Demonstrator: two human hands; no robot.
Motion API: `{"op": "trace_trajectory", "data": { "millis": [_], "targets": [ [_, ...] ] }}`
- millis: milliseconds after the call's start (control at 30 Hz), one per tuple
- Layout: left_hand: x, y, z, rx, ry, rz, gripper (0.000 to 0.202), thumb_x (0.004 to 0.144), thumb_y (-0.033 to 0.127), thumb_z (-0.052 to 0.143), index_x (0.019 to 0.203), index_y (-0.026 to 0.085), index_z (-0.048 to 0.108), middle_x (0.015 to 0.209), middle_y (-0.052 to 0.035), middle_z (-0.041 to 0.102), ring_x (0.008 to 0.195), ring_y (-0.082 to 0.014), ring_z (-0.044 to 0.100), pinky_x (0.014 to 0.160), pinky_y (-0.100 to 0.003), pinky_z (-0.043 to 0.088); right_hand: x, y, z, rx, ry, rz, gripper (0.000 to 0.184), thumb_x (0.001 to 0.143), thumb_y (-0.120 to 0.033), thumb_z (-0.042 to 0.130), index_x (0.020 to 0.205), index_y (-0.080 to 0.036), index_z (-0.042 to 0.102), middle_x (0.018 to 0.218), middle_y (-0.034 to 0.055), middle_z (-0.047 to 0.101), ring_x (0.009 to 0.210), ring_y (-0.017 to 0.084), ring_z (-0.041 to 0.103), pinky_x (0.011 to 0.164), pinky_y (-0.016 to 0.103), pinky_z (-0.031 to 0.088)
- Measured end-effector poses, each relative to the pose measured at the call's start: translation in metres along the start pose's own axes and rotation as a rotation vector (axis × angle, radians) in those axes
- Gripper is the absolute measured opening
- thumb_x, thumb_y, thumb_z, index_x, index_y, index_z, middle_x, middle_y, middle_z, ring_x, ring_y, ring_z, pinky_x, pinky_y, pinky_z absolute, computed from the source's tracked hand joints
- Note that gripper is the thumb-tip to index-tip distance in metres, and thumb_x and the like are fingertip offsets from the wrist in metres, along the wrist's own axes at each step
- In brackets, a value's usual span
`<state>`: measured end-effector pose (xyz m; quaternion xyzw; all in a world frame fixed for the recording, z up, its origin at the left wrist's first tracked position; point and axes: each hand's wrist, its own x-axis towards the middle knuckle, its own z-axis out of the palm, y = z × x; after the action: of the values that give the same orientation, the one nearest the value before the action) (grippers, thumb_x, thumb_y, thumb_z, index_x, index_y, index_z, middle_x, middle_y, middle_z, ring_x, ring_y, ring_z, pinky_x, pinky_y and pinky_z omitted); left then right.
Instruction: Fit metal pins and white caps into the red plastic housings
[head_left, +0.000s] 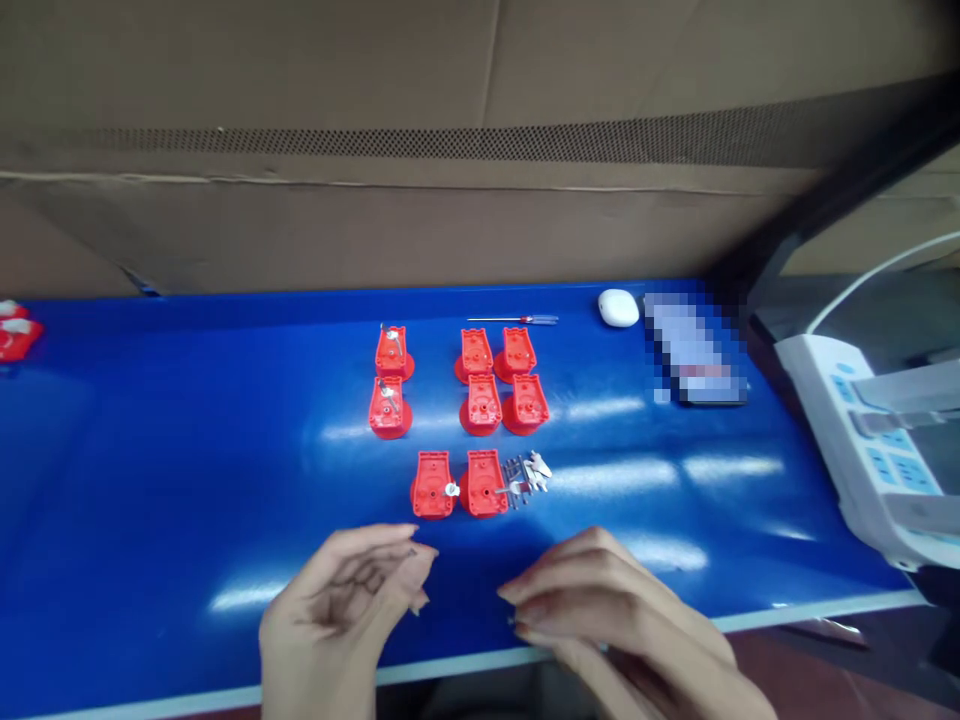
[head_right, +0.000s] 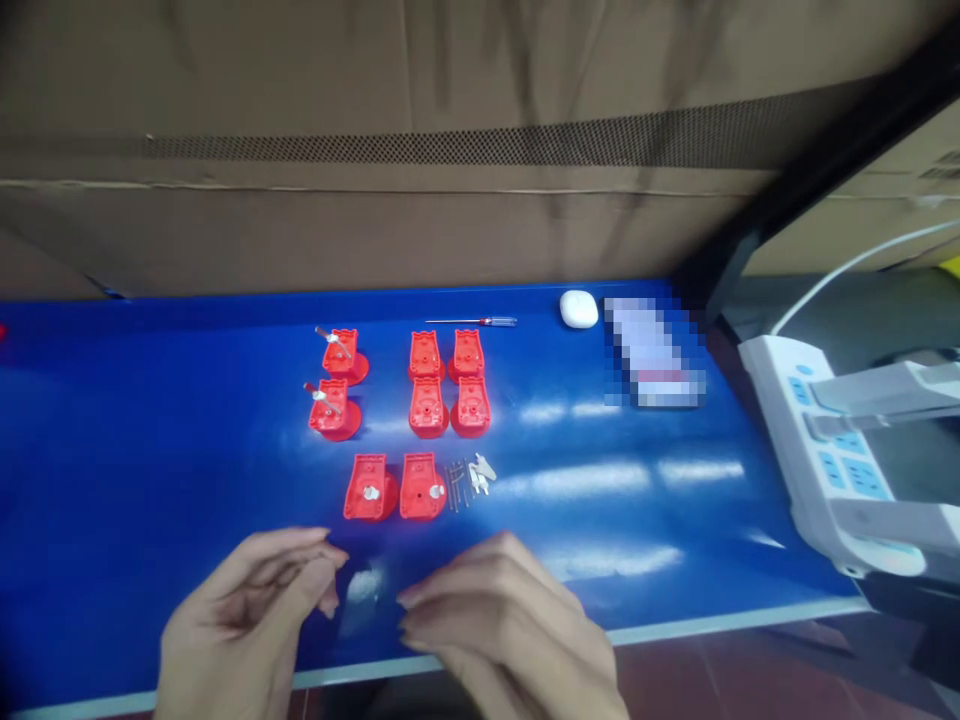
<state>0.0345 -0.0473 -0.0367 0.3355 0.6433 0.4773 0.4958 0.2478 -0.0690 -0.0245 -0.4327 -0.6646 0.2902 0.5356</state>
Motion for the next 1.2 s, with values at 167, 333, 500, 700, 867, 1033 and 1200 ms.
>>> {"op": "trace_trajectory", "data": {
  "millis": [167,333,500,700,867,1033,1200],
  "targets": [
    [0.005,0.012,0.016,0.221,0.153,0.230,0.014,0.084,0.036,0.097,0.086,0.025,0.089,0.083,0.0004,0.081,0.061,-0.0116,0.064,0.055,-0.023,0.057,-0.001,0.007,-0.002,-0.029,-0.044,0.010,0.043,0.095,0.008,0.069,0.127,-0.020,0.077,0.111,0.0075,0.084,0.100,0.023,0.082,0.079,0.036,0.070],
    [0.011,0.019,0.030,0.317,0.203,0.294,0.009,0.089,0.039,0.092,0.091,0.030,0.092,0.097,0.0014,0.083,0.064,-0.0110,0.064,0.057,-0.025,0.055,0.006,0.006,0.004,-0.007,-0.018,-0.017,0.038,0.094,0.007,0.074,0.121,-0.019,0.077,0.105,0.0062,0.084,0.094,0.020,0.082,0.078,0.035,0.069],
    [0.012,0.019,0.031,0.406,0.210,0.384,0.009,0.094,0.036,0.089,0.101,0.034,0.092,0.096,0.0040,0.084,0.059,-0.0107,0.063,0.063,-0.028,0.058,0.011,0.009,0.007,0.017,-0.010,-0.007,0.034,0.092,0.008,0.073,0.114,-0.017,0.079,0.100,0.0057,0.083,0.089,0.018,0.080,0.077,0.034,0.067],
    [0.012,0.017,0.025,0.519,0.165,0.620,0.015,0.104,0.027,0.078,0.101,0.033,0.091,0.102,0.0023,0.085,0.082,-0.0173,0.077,0.081,-0.032,0.063,0.008,0.013,0.009,0.033,0.029,0.041,0.030,0.092,0.005,0.073,0.109,-0.018,0.080,0.096,0.0047,0.079,0.083,0.018,0.076,0.074,0.035,0.064],
    [0.018,0.011,0.021,0.568,0.129,0.681,0.018,0.105,0.022,0.077,0.105,0.035,0.090,0.107,0.0026,0.082,0.087,-0.0158,0.076,0.083,-0.030,0.062,0.005,0.014,0.008,0.043,0.017,0.066,0.031,0.093,0.006,0.072,0.110,-0.018,0.080,0.097,0.0048,0.077,0.085,0.017,0.075,0.075,0.035,0.063],
    [0.020,0.011,0.019,0.578,0.113,0.688,0.017,0.105,0.023,0.079,0.107,0.037,0.089,0.109,0.0047,0.080,0.083,-0.0119,0.073,0.077,-0.026,0.061,-0.002,0.017,0.008,0.040,0.027,0.080,0.036,0.093,0.006,0.073,0.117,-0.019,0.079,0.100,0.0047,0.079,0.087,0.018,0.075,0.078,0.037,0.063],
    [0.021,0.011,0.020,0.577,0.104,0.688,0.017,0.104,0.023,0.080,0.106,0.037,0.088,0.109,0.0053,0.079,0.081,-0.0106,0.072,0.076,-0.025,0.059,-0.006,0.021,0.009,0.064,0.040,0.108,0.036,0.092,0.006,0.077,0.118,-0.019,0.076,0.102,0.0043,0.082,0.088,0.018,0.077,0.080,0.038,0.063]
  ]
}}
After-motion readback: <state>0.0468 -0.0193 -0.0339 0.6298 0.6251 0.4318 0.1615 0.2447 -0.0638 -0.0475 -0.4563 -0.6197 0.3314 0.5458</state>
